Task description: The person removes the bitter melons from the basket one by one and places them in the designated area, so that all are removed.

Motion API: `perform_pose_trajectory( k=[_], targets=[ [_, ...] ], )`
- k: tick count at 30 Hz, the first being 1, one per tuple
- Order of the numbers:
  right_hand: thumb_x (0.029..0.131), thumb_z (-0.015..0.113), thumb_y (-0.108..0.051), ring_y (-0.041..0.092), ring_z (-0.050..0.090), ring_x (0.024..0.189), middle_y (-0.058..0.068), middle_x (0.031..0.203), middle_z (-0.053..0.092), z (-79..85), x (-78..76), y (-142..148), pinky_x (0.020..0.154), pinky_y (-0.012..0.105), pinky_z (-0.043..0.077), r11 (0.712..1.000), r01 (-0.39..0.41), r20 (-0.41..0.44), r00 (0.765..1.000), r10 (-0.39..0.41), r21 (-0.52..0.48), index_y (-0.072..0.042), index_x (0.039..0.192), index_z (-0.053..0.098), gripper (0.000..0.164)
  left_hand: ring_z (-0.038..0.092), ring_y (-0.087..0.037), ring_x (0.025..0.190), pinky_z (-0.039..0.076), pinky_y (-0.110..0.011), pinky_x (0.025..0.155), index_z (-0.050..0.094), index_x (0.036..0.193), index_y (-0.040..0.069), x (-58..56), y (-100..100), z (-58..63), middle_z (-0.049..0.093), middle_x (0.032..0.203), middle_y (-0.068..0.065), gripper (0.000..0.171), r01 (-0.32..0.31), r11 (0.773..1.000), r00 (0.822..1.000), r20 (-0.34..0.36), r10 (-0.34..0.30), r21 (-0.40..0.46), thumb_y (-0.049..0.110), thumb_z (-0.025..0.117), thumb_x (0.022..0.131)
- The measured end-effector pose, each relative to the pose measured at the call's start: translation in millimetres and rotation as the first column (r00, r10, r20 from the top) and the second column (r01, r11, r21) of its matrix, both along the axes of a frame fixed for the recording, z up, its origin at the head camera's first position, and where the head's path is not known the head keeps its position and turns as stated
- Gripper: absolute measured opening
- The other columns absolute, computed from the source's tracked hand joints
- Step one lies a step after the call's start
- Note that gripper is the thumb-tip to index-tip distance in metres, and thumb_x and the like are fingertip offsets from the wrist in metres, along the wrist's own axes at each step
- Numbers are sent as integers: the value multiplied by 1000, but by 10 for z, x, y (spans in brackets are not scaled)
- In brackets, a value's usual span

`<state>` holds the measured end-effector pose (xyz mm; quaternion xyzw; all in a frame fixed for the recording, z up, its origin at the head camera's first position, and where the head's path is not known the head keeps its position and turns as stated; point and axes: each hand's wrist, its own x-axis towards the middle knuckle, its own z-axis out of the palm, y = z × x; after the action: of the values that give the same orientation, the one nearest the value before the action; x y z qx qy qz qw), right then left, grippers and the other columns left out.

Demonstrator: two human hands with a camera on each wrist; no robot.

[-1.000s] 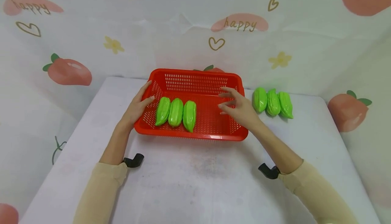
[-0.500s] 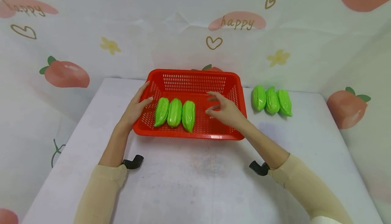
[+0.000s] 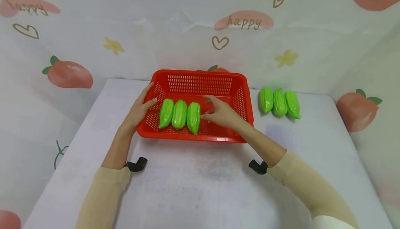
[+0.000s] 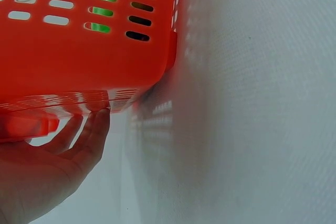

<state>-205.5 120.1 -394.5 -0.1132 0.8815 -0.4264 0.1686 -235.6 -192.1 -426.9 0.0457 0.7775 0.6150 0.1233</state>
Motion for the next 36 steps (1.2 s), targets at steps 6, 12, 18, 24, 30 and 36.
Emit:
perform_pose_trajectory(
  k=[6,12,18,24,30,36],
  targets=[
    [88,76,-23,22,66,104,15,145,47,-6,-69,-118,88,37,55,997,-39,52,998,36,59,-13,154,32,81,48,-33,123,54,-34,87,21,157,42,-3,8,18,31,156,-7,60,-2,1000,1000,8,2,-12,30,46,104],
    [85,78,-29,27,55,121,14,144,49,-7,-157,-211,101,44,47,981,-77,34,997,72,176,-12,154,33,83,45,-32,126,52,-32,90,21,157,41,-14,-10,22,28,158,-5,60,1,1000,1000,1,-1,0,30,46,104],
    [85,78,-31,27,50,124,10,139,53,-53,-220,-276,105,43,43,971,-87,45,996,79,221,-10,154,34,84,43,-31,128,51,-28,89,18,158,40,-28,1,17,26,159,-6,62,12,1000,1000,10,-12,21,30,46,104],
    [85,77,-37,23,46,129,10,146,47,-167,-281,-330,110,40,38,969,-120,65,992,108,218,-9,156,29,90,40,-30,130,47,-33,94,16,158,42,-27,-13,17,23,161,-4,63,8,1000,1000,12,-7,-20,31,45,104],
    [82,81,-38,23,32,143,9,159,32,-215,-306,-357,115,41,31,969,-141,37,990,137,203,-12,159,19,102,40,-27,130,46,-33,96,18,157,44,-23,-18,7,22,161,0,62,-2,1000,1000,25,3,-23,32,46,104],
    [80,81,-43,24,30,144,9,160,29,-241,-311,-352,115,43,31,962,-147,34,989,143,230,-13,159,20,104,43,-29,127,51,-27,88,20,157,43,-20,19,8,25,159,-2,61,0,1000,1000,19,0,2,31,47,104]
  ],
)
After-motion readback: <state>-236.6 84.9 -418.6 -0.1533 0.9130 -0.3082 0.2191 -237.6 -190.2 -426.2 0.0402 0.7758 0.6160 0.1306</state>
